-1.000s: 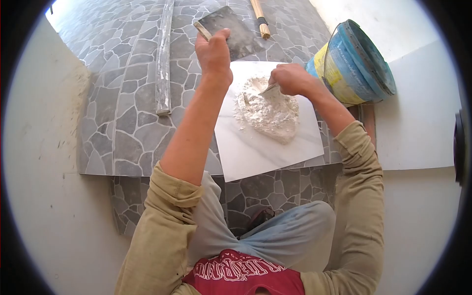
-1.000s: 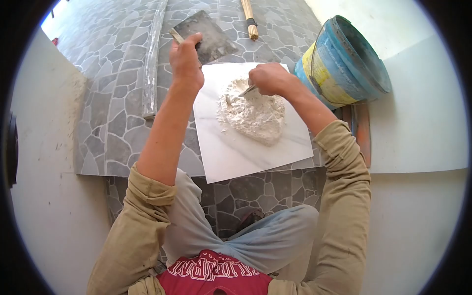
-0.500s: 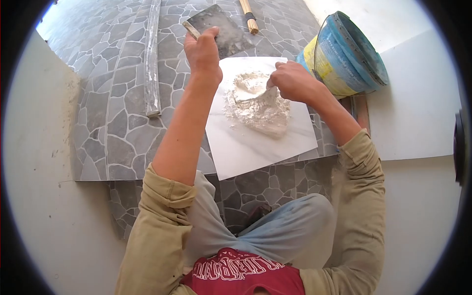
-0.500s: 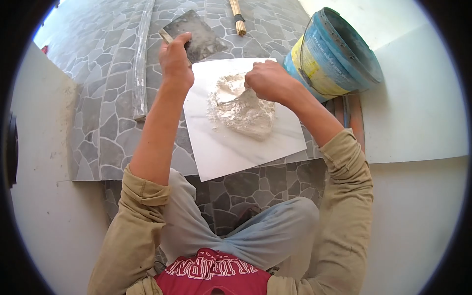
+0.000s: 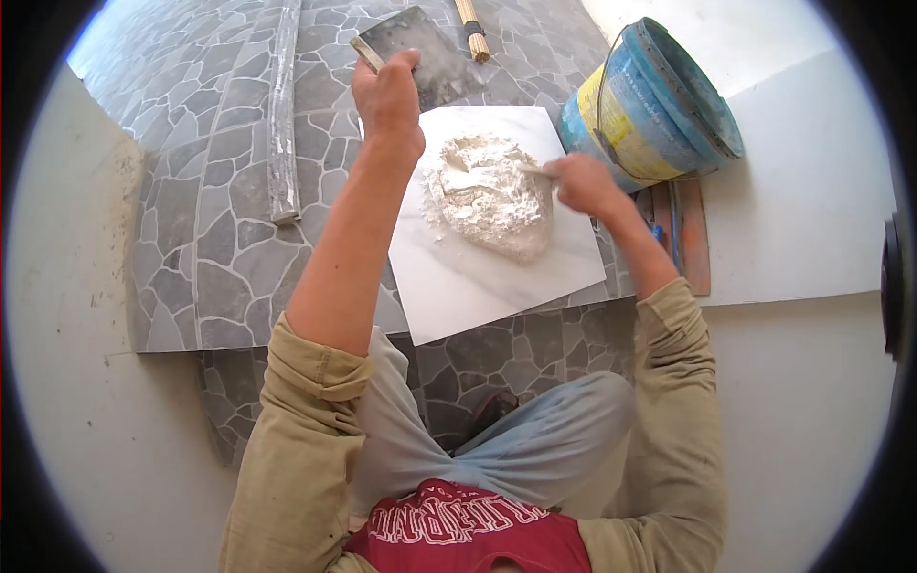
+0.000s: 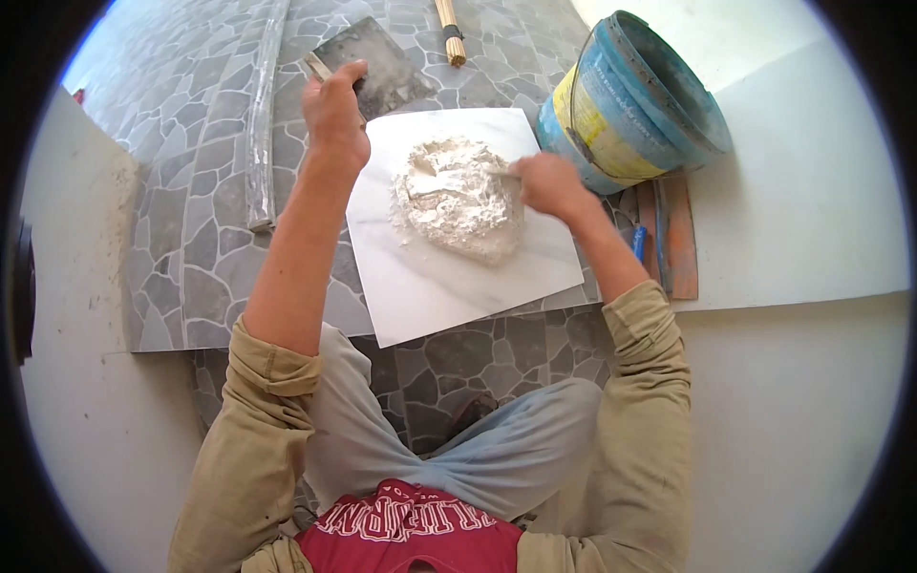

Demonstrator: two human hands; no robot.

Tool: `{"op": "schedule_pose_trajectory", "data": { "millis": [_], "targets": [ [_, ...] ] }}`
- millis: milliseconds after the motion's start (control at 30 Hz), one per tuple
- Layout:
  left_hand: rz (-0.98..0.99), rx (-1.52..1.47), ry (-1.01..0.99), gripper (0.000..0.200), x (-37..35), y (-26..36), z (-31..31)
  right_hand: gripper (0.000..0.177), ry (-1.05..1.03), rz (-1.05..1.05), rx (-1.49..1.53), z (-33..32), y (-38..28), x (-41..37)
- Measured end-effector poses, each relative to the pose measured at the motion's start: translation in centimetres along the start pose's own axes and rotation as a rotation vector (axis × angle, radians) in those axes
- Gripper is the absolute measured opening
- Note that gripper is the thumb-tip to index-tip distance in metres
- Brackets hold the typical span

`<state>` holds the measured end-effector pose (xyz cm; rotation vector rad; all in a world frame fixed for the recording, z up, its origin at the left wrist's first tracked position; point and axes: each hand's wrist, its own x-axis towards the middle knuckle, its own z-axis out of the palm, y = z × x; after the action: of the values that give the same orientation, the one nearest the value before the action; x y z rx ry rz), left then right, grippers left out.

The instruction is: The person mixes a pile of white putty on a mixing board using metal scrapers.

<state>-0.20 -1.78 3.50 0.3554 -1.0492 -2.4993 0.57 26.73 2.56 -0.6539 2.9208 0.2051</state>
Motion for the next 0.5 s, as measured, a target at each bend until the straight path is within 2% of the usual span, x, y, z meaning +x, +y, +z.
{"op": "schedule_pose_trajectory", "data": {
  "millis": [100, 167, 200, 233, 300, 333, 400, 500],
  "targets": [
    [0.005, -0.008, 0.033, 0.032, 0.1, -0.1, 0.0, 0.029, 0.042, -0.128, -0.024, 1.8, 0.3, -0.5],
    [0.011, -0.028, 0.013, 0.032, 0.0, 0.1, 0.0, 0.027, -0.014, -0.111, 0.117, -0.7, 0.8, -0.6],
    [0.020, -0.055, -0.001, 0.031, 0.0, 0.0, 0.1, 0.031, -0.168, -0.007, 0.096, -3.4, -0.1, -0.4],
    [0.015, -0.058, 0.000, 0.031, -0.1, -0.1, 0.2, 0.031, -0.172, -0.004, 0.093, -3.2, 0.4, -0.1],
    [0.016, -0.049, -0.007, 0.031, -0.2, 0.1, 0.2, 0.032, 0.044, 0.073, 0.165, -1.8, 1.6, 1.3],
    [0.021, -0.049, -0.003, 0.031, -0.3, 0.3, 0.1, 0.033, 0.082, 0.059, 0.117, -0.3, 2.2, 2.5],
    [-0.002, -0.052, -0.013, 0.032, -0.5, 0.4, 0.2, 0.033, 0.030, 0.022, 0.067, 2.6, 1.0, 3.8],
    [-0.001, -0.016, 0.043, 0.032, 0.0, 0.4, 0.1, 0.036, -0.047, -0.040, -0.063, 2.9, -1.0, 3.7]
  ]
}}
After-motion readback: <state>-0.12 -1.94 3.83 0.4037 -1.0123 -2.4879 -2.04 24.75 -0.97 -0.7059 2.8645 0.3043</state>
